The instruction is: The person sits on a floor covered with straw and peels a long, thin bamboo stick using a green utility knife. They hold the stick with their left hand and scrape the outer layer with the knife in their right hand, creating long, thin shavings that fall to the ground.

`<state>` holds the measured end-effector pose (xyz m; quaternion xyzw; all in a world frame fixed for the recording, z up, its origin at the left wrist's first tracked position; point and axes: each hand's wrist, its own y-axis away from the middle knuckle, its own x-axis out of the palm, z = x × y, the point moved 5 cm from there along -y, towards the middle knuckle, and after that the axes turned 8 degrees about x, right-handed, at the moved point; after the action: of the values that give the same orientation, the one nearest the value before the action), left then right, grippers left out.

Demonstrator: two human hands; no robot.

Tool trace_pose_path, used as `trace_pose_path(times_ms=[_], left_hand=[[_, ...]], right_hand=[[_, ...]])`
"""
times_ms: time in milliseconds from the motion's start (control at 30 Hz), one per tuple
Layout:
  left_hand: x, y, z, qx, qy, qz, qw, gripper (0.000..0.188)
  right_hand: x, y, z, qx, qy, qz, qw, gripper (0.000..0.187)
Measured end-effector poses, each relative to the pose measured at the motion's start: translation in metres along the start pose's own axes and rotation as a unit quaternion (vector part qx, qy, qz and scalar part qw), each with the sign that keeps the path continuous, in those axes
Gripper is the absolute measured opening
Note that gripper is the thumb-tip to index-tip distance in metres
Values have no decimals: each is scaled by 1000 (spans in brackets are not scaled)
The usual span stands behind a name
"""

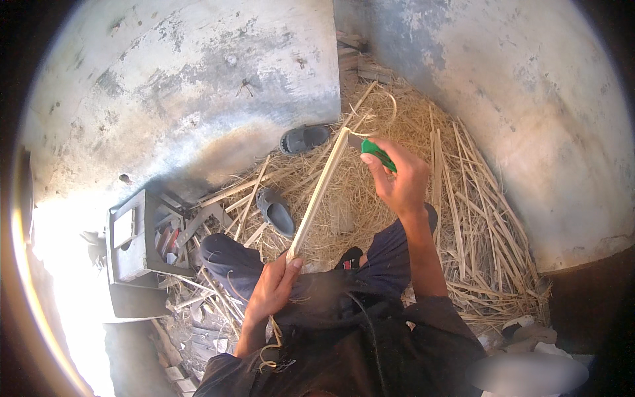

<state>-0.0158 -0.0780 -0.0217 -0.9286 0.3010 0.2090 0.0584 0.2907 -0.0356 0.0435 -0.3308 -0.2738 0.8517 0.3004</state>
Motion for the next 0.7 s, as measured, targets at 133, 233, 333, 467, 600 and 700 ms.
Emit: trace_pose_path(times_ms=[133,233,333,467,600,700], left_hand=[[-3,-4,-4,20,21,2,1000,27],[-7,-9,-3,25,6,-16,1000,25],[-12,-14,-12,28,-6,-31,999,24],[-13,-20,-21,51,-22,-64,996,22],[-11,-22,-33,137,-95,-125,978,24],[-10,-27,-38,127,-102,-115,980,25]], right_hand=[[6,5,-5,34,-34,-2,999,32],[11,15,6,38,-76,23,996,31],[25,30,28,-28,-104,70,992,31],[35,47,53,-100,-72,121,985,35],[39,58,64,-122,-38,137,982,36],[42,65,63,-126,-30,132,983,38]])
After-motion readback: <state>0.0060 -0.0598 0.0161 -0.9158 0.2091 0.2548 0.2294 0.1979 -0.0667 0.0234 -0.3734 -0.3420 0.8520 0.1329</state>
